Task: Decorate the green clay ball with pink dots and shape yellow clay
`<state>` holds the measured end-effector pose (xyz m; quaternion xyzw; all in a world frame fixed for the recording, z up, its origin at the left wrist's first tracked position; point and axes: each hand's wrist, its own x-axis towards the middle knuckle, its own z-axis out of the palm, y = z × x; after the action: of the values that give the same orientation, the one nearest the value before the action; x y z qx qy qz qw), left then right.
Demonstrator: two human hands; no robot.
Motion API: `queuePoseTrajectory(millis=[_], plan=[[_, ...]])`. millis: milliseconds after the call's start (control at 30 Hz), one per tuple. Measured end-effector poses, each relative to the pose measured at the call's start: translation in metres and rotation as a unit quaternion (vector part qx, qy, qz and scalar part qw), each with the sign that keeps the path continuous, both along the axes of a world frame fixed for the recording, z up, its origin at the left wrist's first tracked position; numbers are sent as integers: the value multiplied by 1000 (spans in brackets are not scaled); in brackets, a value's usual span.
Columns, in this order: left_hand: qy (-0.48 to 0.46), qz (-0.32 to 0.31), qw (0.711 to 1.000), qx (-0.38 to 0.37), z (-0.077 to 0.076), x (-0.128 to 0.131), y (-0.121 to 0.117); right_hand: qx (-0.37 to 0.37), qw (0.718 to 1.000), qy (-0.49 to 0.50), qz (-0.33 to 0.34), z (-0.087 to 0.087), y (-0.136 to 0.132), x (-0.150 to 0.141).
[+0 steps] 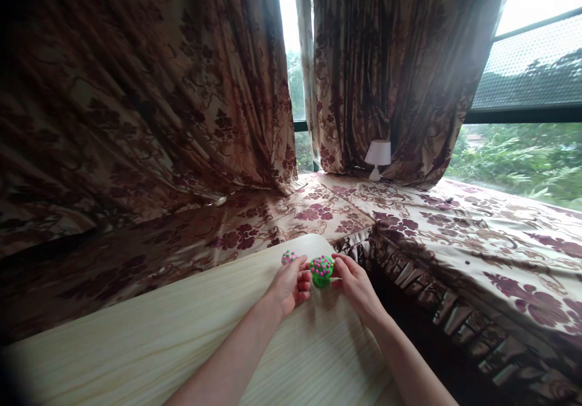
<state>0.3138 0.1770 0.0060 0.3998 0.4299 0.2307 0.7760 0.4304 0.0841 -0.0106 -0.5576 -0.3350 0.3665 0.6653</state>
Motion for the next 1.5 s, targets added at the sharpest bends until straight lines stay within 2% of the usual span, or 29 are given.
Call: queuePoseTrajectory(millis=[167, 300, 433, 500, 567, 633, 767, 900, 1000, 1100, 1200, 1300, 1367, 1400, 1433, 1500], plan=[[-9, 7, 1000, -15, 0, -10, -5, 4, 1000, 13, -10, -3, 2, 0], [-5, 25, 999, -20, 5, -30, -25, 12, 999, -5, -52, -10, 2, 6], [-4, 9, 1000, 16, 20, -69, -57, 17, 992, -33, -124, -8, -8, 12], [-15, -12, 998, 60, 32, -97, -74, 29, 989, -41, -138, -1, -20, 2], [-30, -22, 994, 104, 45, -131, -91, 49, 991, -48, -113, 7, -37, -25], [-38, -5, 989, 142, 56, -168, -107, 65, 995, -48, -51, 12, -54, -64], [-45, 98, 971, 214, 67, -245, -132, 69, 994, -15, 80, 8, -82, -149], [-19, 227, 932, 281, 68, -329, -147, 52, 989, -9, 140, -2, -94, -201], [42, 314, 894, 317, 65, -392, -154, 39, 983, -34, 174, -4, -90, -232], [122, 357, 853, 362, 54, -431, -155, 60, 971, -93, 211, -4, -76, -272], [196, 336, 824, 412, 34, -432, -149, 104, 964, -164, 179, -8, -58, -314], [263, 282, 793, 471, 9, -402, -143, 148, 946, -253, 136, -20, -44, -339], [305, 251, 766, 507, -5, -378, -141, 171, 929, -297, 139, -27, -39, -342], [294, 249, 762, 521, -10, -367, -141, 177, 926, -303, 142, -29, -38, -340], [262, 248, 772, 523, -14, -358, -141, 178, 928, -295, 142, -29, -38, -336], [168, 256, 815, 491, -18, -343, -140, 177, 942, -254, 133, -28, -40, -326]])
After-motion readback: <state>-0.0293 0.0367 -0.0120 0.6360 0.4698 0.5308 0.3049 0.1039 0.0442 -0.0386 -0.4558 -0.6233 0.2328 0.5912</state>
